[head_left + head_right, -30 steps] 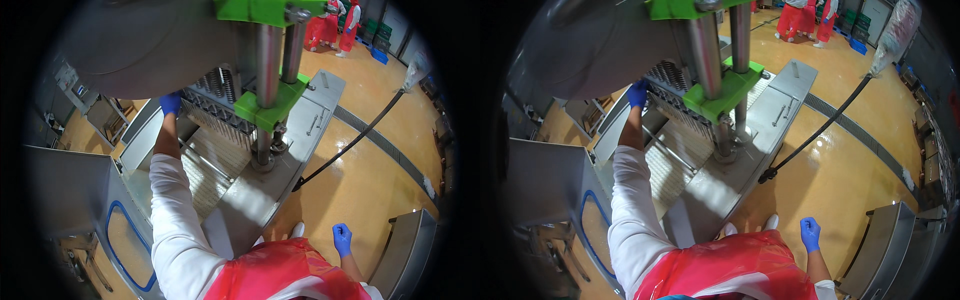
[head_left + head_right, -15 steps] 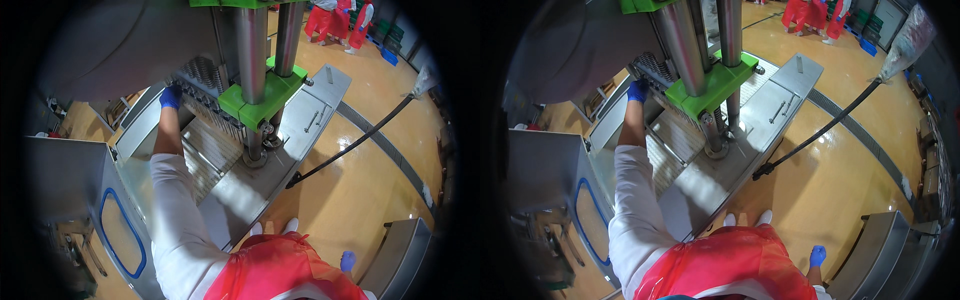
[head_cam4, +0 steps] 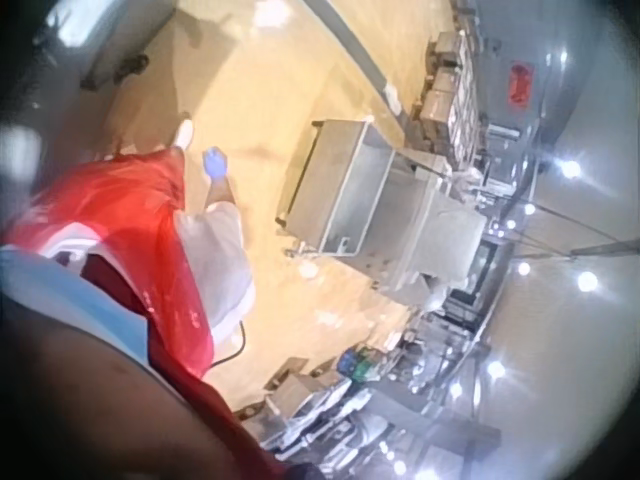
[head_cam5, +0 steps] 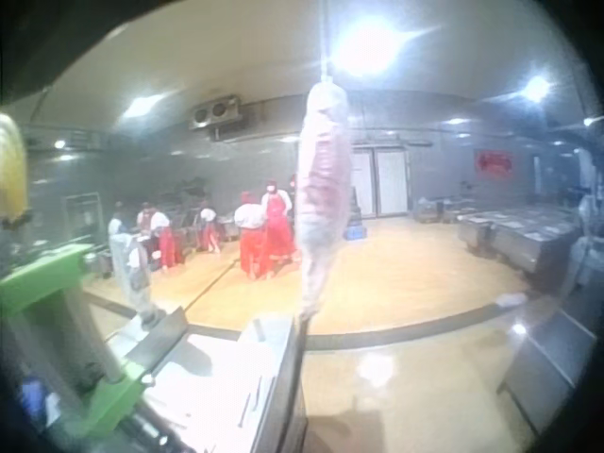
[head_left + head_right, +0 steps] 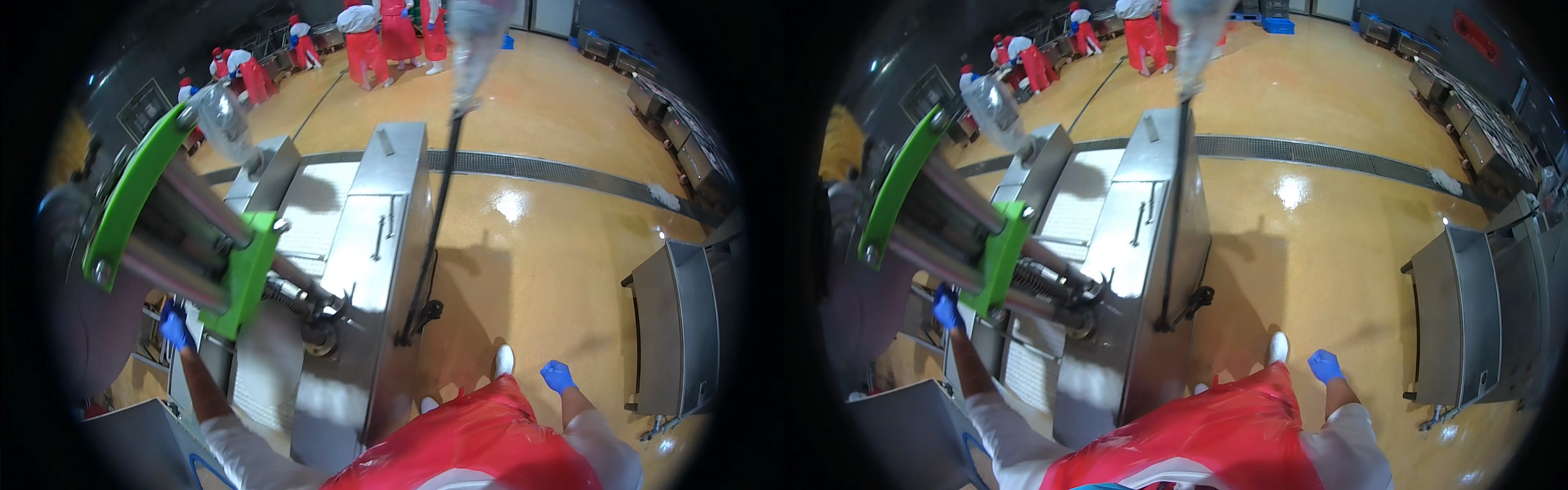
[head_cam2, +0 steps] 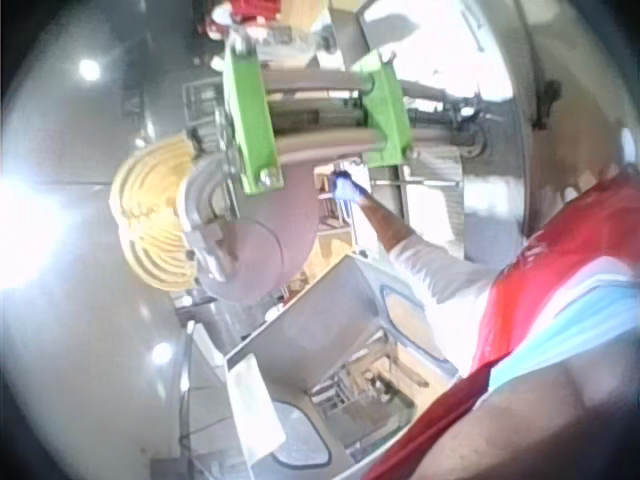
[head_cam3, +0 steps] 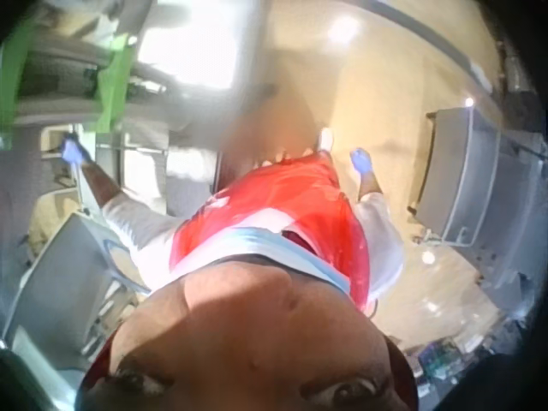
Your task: The person uses a blue torque wrench to tighten bolts on a vertical metal assembly with springs. They then switch to a small metal tool to adjust components within the machine's internal structure. The person works methodically, moving between different sections of the machinery to secure various parts.
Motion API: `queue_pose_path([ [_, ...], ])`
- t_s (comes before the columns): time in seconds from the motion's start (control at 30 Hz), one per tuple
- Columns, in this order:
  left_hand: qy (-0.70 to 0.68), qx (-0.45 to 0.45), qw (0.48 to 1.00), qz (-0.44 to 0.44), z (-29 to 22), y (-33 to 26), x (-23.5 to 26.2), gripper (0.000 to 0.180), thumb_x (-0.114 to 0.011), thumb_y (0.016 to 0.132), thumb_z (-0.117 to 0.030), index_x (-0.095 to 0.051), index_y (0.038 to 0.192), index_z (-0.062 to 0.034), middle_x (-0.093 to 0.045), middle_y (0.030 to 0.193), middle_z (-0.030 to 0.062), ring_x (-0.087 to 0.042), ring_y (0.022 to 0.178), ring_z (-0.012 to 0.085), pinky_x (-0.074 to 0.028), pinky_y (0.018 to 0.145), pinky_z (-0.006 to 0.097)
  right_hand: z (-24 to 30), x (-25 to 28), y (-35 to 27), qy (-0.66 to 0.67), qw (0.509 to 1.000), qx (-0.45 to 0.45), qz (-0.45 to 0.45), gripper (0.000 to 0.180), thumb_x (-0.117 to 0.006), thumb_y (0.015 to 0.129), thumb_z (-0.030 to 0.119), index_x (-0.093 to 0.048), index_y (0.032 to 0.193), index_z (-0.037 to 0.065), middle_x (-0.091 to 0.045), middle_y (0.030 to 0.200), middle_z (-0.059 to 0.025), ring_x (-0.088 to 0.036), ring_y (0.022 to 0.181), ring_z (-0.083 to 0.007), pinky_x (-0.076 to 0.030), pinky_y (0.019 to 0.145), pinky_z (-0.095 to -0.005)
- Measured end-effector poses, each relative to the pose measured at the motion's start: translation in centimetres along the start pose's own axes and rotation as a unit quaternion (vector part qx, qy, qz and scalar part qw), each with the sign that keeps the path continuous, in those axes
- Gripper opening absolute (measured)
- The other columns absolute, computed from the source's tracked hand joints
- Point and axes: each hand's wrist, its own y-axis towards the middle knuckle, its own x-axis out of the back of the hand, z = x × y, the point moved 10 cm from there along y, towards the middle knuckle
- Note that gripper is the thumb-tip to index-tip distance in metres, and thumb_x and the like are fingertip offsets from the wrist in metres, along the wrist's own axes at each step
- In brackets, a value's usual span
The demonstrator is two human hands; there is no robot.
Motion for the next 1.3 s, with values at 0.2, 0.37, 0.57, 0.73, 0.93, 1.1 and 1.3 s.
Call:
queue_pose_path([
  [0.2,0.117,-0.019,0.985,-0.123,-13.2,-12.0,7.0,0.052,-0.046,0.107,-0.04,-0.057,0.138,0.0006,-0.065,0.118,0.0097,-0.06,0.087,0.0166,-0.051,0.077,0.033,-3.9,0.6,10.9,-0.098,0.993,0.035,0.05,0.029,-0.064,0.086,0.033,-0.07,0.085,0.005,-0.071,0.087,-0.0188,-0.069,0.081,-0.0318,-0.055,0.081,-0.0425],
  [0.37,0.323,-0.049,0.918,-0.226,-25.7,-33.6,-4.5,0.047,-0.041,0.109,-0.034,-0.065,0.118,0.0058,-0.068,0.096,0.0135,-0.061,0.083,0.0261,-0.05,0.079,0.04,-12.3,4.7,16.2,-0.094,0.99,-0.033,0.097,0.032,-0.066,0.086,0.037,-0.074,0.089,0.006,-0.073,0.094,-0.0188,-0.07,0.089,-0.0341,-0.055,0.085,-0.0441],
  [0.57,0.331,-0.28,0.897,-0.088,-35.0,-53.1,-26.7,0.03,-0.045,0.104,-0.019,-0.068,0.099,0.0002,-0.065,0.091,0.015,-0.061,0.084,0.0271,-0.051,0.079,0.037,-12.5,7.7,26.4,-0.268,0.948,0.118,0.124,0.035,-0.06,0.09,0.036,-0.074,0.084,0.005,-0.073,0.09,-0.0176,-0.068,0.086,-0.0373,-0.054,0.079,-0.0484],
  [0.73,0.272,-0.337,0.889,0.151,-37.2,-61.0,-45.7,0.028,-0.07,0.077,0.008,-0.073,0.1,-0.0077,-0.073,0.089,0.0108,-0.07,0.074,0.0307,-0.057,0.067,0.036,1.2,9.7,37.7,0.042,0.965,0.252,0.06,0.017,-0.06,0.094,0.017,-0.065,0.081,0.007,-0.063,0.072,-0.007,-0.058,0.064,-0.0171,-0.051,0.063,-0.0348],
  [0.93,0.262,-0.22,0.925,0.164,-34.5,-55.5,-55.0,0.014,-0.083,0.081,-0.012,-0.069,0.081,-0.0104,-0.062,0.064,0.0076,-0.063,0.06,0.0248,-0.05,0.054,0.037,18.6,10.3,43.9,0.146,0.944,0.218,0.198,0.006,-0.066,0.093,0.012,-0.067,0.089,0.007,-0.063,0.076,0.0011,-0.054,0.068,-0.0071,-0.049,0.067,-0.026],
  [1.1,0.363,-0.167,0.917,0.006,-29.1,-43.3,-57.5,0.012,-0.07,0.087,-0.003,-0.073,0.099,-0.0028,-0.07,0.093,0.0145,-0.066,0.089,0.0313,-0.052,0.083,0.039,18.8,17.4,50.7,0.013,0.952,0.256,0.166,0.015,-0.064,0.094,0.019,-0.065,0.09,0.004,-0.06,0.074,-0.007,-0.055,0.072,-0.0128,-0.051,0.072,-0.0325],
  [1.3,0.609,0.021,0.785,0.111,-20.4,-34.2,-61.4,0.012,-0.069,0.077,-0.01,-0.072,0.082,0.0003,-0.065,0.095,0.0191,-0.058,0.099,0.0382,-0.047,0.09,0.046,-9.3,26.7,60.0,-0.514,0.845,0.132,0.068,0.016,-0.058,0.085,0.014,-0.074,0.088,0.014,-0.072,0.089,-0.0152,-0.071,0.087,-0.034,-0.056,0.073,-0.049],
])
